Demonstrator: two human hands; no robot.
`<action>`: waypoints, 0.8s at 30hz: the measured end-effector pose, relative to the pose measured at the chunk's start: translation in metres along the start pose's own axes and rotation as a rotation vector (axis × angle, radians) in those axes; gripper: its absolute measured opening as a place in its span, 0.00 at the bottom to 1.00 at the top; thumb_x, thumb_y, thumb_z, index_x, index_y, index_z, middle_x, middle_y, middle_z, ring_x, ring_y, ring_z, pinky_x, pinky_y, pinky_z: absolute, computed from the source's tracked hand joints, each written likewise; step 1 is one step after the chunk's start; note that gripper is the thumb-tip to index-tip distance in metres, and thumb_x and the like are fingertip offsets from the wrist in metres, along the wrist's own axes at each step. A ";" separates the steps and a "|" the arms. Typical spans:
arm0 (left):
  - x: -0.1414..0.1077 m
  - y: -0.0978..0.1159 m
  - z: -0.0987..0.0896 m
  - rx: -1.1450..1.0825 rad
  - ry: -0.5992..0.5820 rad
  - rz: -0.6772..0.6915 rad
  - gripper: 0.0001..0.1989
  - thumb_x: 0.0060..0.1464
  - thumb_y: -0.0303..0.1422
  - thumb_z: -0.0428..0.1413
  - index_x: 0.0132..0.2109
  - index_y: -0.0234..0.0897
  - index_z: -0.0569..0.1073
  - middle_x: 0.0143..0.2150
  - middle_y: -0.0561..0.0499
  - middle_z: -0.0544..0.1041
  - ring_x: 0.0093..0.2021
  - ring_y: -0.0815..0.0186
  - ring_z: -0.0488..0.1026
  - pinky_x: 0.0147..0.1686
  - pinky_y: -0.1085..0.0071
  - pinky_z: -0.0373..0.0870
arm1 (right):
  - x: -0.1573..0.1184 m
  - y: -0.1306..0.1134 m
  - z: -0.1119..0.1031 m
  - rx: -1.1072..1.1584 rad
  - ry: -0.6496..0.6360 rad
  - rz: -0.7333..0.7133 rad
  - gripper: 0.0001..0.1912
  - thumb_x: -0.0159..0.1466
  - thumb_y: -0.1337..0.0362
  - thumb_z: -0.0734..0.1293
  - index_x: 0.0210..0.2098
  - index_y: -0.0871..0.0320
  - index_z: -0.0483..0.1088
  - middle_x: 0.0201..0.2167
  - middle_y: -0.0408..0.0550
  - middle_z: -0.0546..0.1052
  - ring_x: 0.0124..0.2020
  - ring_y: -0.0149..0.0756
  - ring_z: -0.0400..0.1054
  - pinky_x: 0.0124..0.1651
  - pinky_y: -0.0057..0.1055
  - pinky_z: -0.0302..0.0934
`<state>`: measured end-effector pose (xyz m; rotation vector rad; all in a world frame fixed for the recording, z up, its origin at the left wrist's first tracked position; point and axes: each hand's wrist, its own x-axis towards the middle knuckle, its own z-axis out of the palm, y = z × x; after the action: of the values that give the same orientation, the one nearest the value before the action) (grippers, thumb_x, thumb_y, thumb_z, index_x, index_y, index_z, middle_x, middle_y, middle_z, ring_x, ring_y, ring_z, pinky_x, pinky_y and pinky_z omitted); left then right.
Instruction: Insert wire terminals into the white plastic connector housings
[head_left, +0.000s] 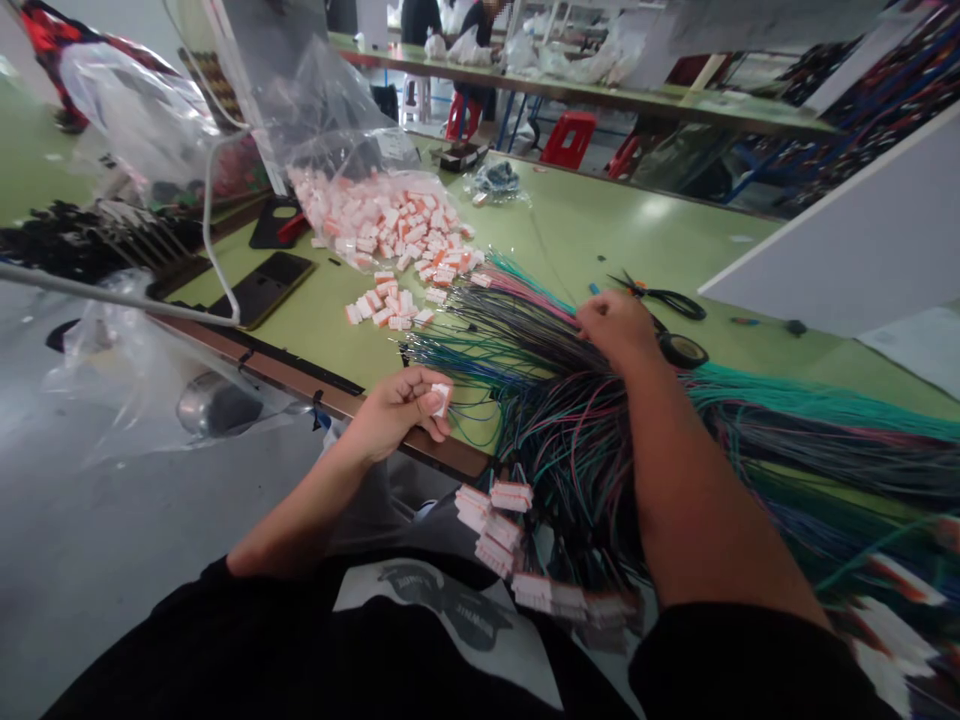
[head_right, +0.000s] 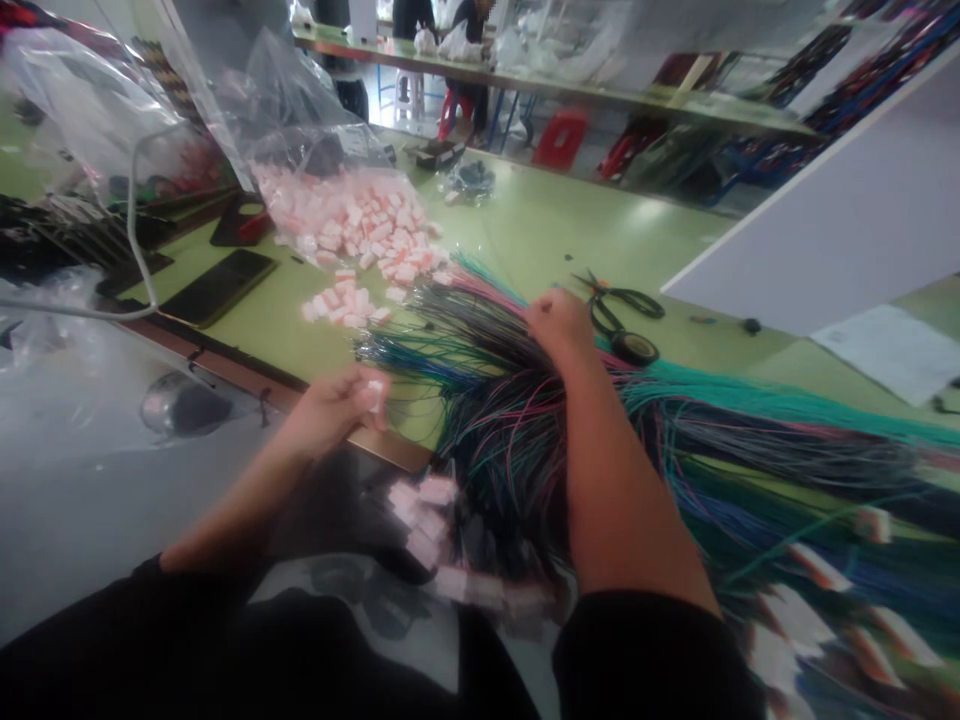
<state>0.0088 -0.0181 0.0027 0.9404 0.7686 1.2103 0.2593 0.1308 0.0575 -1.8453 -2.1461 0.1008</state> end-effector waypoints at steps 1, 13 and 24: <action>0.000 0.000 0.000 -0.001 0.007 0.003 0.21 0.42 0.43 0.66 0.37 0.33 0.70 0.21 0.57 0.72 0.21 0.72 0.73 0.20 0.78 0.70 | -0.002 -0.001 -0.001 0.097 0.018 0.012 0.15 0.62 0.66 0.54 0.36 0.66 0.70 0.28 0.56 0.76 0.27 0.31 0.66 0.31 0.29 0.56; 0.003 -0.001 0.001 -0.023 0.052 0.014 0.22 0.43 0.43 0.65 0.38 0.33 0.69 0.21 0.58 0.71 0.21 0.73 0.73 0.22 0.78 0.71 | -0.062 -0.090 0.000 0.662 -0.297 -0.465 0.08 0.54 0.61 0.66 0.29 0.57 0.75 0.24 0.41 0.75 0.24 0.26 0.62 0.29 0.26 0.55; 0.003 -0.001 -0.003 -0.083 0.025 0.030 0.21 0.43 0.42 0.66 0.38 0.33 0.69 0.22 0.56 0.72 0.22 0.72 0.74 0.23 0.77 0.72 | -0.071 -0.095 -0.003 0.629 -0.247 -0.524 0.07 0.53 0.63 0.64 0.25 0.56 0.73 0.23 0.41 0.75 0.25 0.27 0.64 0.29 0.26 0.54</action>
<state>0.0075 -0.0144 0.0009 0.8727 0.7201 1.2728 0.1788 0.0450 0.0708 -0.9345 -2.3143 0.8105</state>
